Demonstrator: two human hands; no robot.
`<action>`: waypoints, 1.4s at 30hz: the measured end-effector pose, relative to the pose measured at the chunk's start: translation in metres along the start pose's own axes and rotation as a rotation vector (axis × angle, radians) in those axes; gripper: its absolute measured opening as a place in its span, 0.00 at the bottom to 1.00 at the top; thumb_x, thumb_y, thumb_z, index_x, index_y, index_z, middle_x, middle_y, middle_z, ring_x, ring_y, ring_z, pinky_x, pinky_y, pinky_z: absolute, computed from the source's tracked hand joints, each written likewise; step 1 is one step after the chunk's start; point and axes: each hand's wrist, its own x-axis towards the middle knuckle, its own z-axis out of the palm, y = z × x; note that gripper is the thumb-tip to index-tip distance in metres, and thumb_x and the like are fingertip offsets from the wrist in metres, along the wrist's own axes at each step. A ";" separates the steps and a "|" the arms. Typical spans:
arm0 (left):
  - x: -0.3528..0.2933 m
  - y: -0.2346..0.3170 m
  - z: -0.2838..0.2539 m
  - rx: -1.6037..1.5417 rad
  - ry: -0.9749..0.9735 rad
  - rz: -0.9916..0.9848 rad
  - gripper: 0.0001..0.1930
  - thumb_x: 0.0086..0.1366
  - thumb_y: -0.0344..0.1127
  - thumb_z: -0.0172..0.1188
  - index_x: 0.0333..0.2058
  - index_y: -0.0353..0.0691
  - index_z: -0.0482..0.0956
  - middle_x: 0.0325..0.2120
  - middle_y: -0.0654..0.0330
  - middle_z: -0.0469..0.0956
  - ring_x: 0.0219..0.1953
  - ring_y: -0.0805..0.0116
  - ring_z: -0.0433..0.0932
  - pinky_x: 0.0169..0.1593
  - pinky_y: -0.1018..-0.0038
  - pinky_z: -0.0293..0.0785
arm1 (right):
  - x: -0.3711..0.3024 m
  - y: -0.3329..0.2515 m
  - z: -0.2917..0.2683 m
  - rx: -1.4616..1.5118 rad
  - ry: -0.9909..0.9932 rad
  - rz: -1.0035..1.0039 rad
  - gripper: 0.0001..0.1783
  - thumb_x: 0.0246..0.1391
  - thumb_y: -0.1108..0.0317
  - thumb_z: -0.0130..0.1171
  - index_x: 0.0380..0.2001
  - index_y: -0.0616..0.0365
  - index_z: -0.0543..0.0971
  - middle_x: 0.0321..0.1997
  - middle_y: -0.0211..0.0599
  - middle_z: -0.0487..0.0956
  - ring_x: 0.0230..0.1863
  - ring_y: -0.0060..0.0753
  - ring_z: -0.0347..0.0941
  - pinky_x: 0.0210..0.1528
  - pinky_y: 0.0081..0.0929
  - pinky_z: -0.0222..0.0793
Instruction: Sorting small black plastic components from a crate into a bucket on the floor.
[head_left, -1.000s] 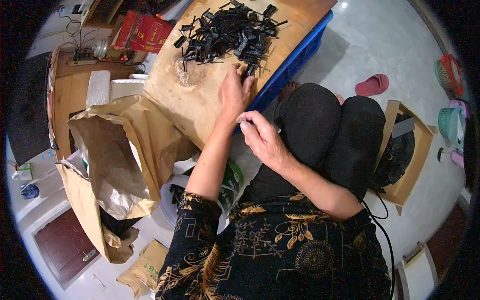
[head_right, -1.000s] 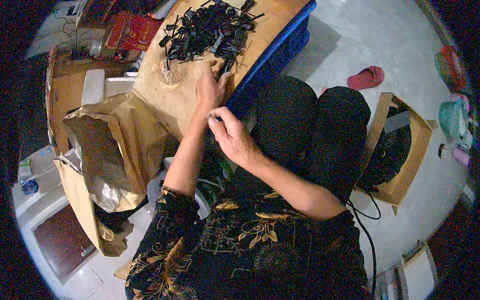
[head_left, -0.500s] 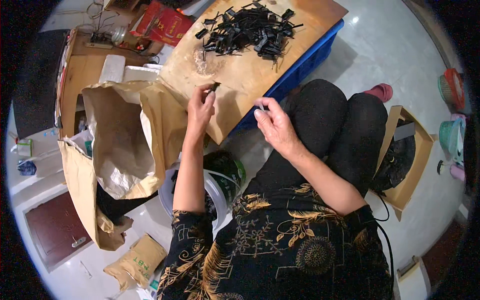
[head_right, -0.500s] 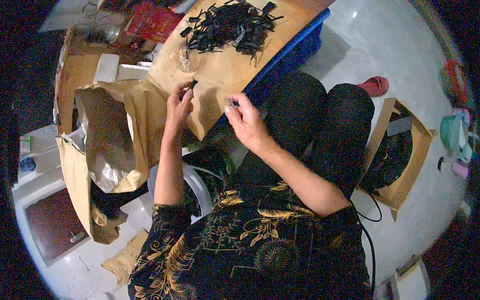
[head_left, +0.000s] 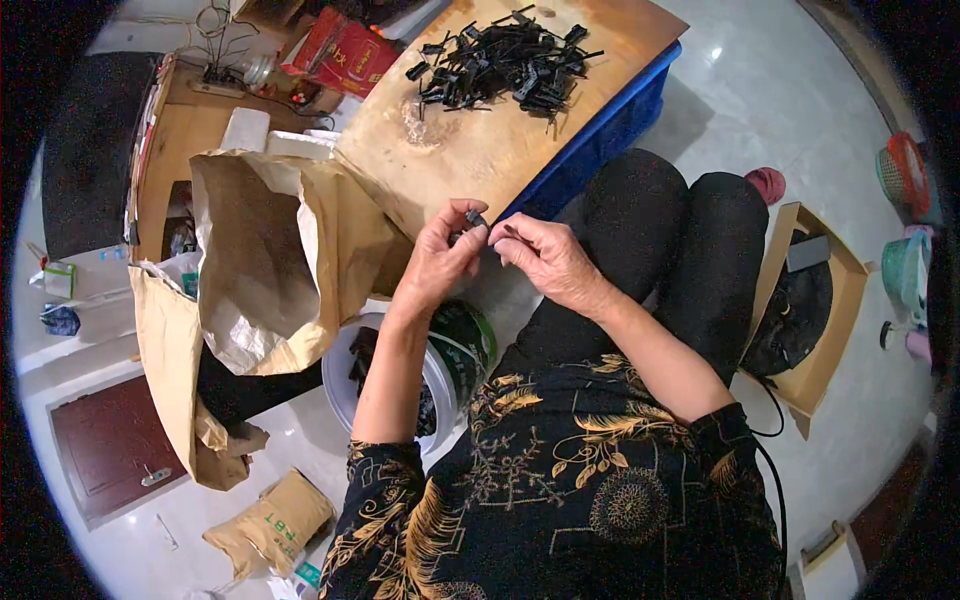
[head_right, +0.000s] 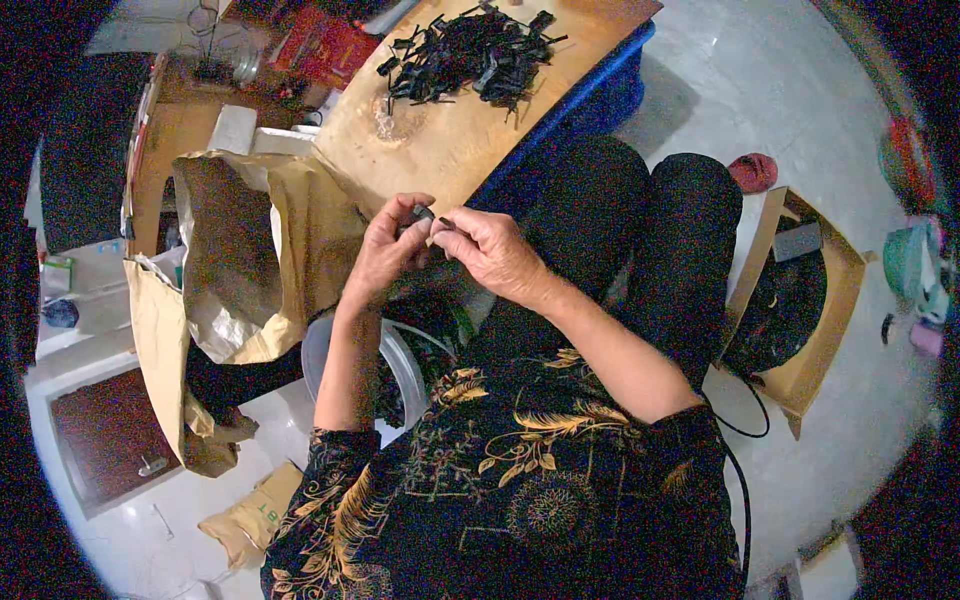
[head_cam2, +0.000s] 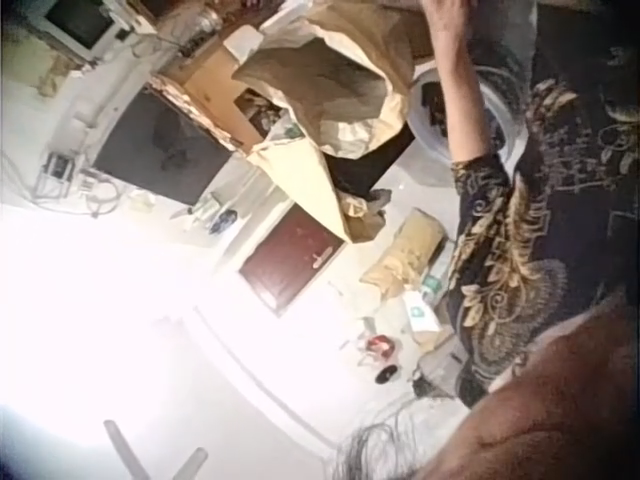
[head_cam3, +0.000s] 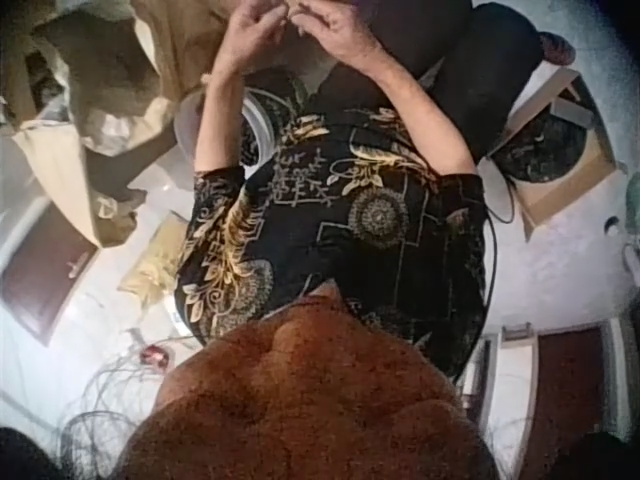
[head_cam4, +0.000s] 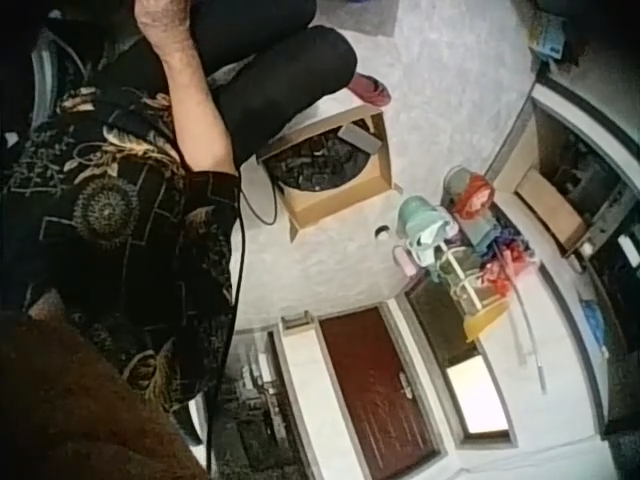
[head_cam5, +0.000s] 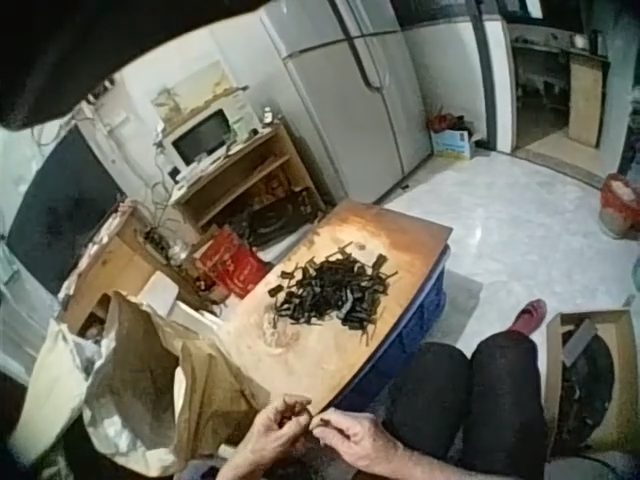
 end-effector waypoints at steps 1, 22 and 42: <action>-0.001 0.001 0.004 0.058 -0.014 0.049 0.16 0.60 0.32 0.54 0.46 0.39 0.67 0.23 0.68 0.67 0.17 0.82 0.64 0.21 0.85 0.61 | 0.000 0.004 -0.001 0.001 0.007 -0.002 0.05 0.54 0.72 0.51 0.33 0.63 0.73 0.25 0.24 0.70 0.27 0.14 0.66 0.30 0.14 0.64; -0.005 0.008 0.024 0.074 0.042 -0.003 0.22 0.58 0.26 0.53 0.52 0.41 0.63 0.27 0.63 0.69 0.25 0.77 0.71 0.29 0.82 0.65 | 0.010 0.019 -0.004 0.256 0.041 0.339 0.12 0.61 0.61 0.42 0.31 0.57 0.68 0.18 0.20 0.60 0.19 0.10 0.55 0.20 0.11 0.52; 0.014 -0.006 0.018 0.426 0.085 0.320 0.15 0.54 0.23 0.54 0.41 0.37 0.64 0.27 0.58 0.70 0.26 0.69 0.69 0.31 0.76 0.67 | 0.019 0.022 0.005 -0.233 0.087 0.112 0.07 0.57 0.69 0.46 0.29 0.62 0.66 0.17 0.40 0.65 0.18 0.29 0.63 0.23 0.29 0.61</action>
